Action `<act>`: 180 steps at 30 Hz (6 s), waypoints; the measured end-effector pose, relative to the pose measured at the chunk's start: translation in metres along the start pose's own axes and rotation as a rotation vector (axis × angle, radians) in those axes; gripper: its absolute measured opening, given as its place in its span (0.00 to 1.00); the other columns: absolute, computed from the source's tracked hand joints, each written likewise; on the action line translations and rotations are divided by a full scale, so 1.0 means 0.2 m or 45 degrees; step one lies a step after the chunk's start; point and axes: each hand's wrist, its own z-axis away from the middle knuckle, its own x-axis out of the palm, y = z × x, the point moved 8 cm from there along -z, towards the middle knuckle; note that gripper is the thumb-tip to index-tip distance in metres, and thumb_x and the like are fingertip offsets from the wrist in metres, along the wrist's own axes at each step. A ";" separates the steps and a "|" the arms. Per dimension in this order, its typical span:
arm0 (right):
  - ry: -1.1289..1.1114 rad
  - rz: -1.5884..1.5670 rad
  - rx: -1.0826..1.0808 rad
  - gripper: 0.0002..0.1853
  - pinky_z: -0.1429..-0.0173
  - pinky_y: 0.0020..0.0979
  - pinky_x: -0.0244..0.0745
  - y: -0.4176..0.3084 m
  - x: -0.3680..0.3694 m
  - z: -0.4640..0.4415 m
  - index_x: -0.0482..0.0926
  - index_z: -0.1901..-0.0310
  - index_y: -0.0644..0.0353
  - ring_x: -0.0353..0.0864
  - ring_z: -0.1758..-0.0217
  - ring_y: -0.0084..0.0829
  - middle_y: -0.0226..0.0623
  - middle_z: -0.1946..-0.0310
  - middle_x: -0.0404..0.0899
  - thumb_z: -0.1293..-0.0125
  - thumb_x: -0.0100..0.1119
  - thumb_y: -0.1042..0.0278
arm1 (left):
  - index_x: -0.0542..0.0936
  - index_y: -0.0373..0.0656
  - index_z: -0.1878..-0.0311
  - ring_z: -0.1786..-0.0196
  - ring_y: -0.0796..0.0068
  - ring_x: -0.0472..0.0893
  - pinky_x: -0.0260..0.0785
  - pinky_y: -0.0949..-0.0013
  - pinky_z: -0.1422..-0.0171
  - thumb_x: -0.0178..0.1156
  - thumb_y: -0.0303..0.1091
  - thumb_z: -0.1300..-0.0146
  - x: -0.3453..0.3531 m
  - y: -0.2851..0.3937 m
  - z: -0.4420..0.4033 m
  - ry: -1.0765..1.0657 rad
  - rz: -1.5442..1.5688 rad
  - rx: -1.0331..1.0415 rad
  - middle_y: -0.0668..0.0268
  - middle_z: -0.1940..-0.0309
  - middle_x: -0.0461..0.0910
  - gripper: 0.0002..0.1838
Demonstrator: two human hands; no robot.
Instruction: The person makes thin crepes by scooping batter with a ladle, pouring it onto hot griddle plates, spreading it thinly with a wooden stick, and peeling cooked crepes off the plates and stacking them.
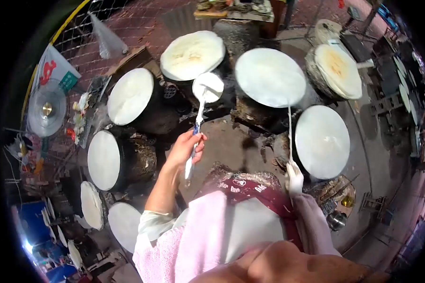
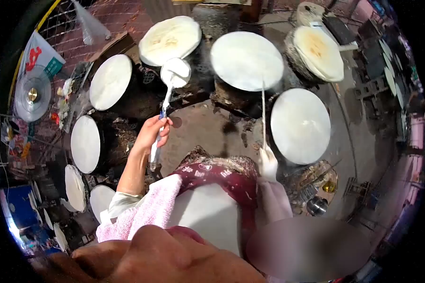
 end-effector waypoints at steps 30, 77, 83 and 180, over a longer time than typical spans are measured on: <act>-0.308 1.236 -0.691 0.45 0.35 0.34 0.69 -1.36 2.84 -2.12 0.62 0.31 0.62 0.75 0.38 0.45 0.53 0.40 0.74 0.51 0.71 0.59 | 0.73 0.28 0.46 0.93 0.84 0.59 0.53 0.77 0.85 0.40 0.34 0.25 -1.12 0.67 -0.19 0.511 1.148 0.366 0.71 0.78 0.66 0.19; 0.936 2.094 -0.482 0.15 0.55 0.46 0.77 -1.96 -0.04 -2.06 0.71 0.48 0.53 0.83 0.59 0.46 0.45 0.52 0.78 0.37 0.51 0.68 | 0.74 0.30 0.50 0.91 0.88 0.60 0.48 0.87 0.88 0.48 0.35 0.27 -0.73 1.15 -1.34 0.491 0.504 0.200 0.59 0.63 0.82 0.15; 0.708 1.840 -0.636 0.31 0.47 0.45 0.74 -2.08 0.12 -1.83 0.71 0.35 0.53 0.79 0.53 0.53 0.56 0.53 0.79 0.43 0.62 0.64 | 0.76 0.30 0.55 0.90 0.86 0.58 0.49 0.79 0.86 0.50 0.40 0.28 -0.73 1.19 -1.49 0.405 0.253 0.138 0.75 0.83 0.66 0.18; -1.477 1.367 0.025 0.18 0.68 0.21 0.66 -1.24 2.99 -2.05 0.79 0.46 0.67 0.68 0.72 0.15 0.24 0.68 0.78 0.36 0.61 0.68 | 0.75 0.32 0.53 0.75 0.64 0.72 0.67 0.63 0.66 0.57 0.31 0.35 -1.52 0.38 -0.65 1.379 -0.758 -0.137 0.53 0.77 0.73 0.13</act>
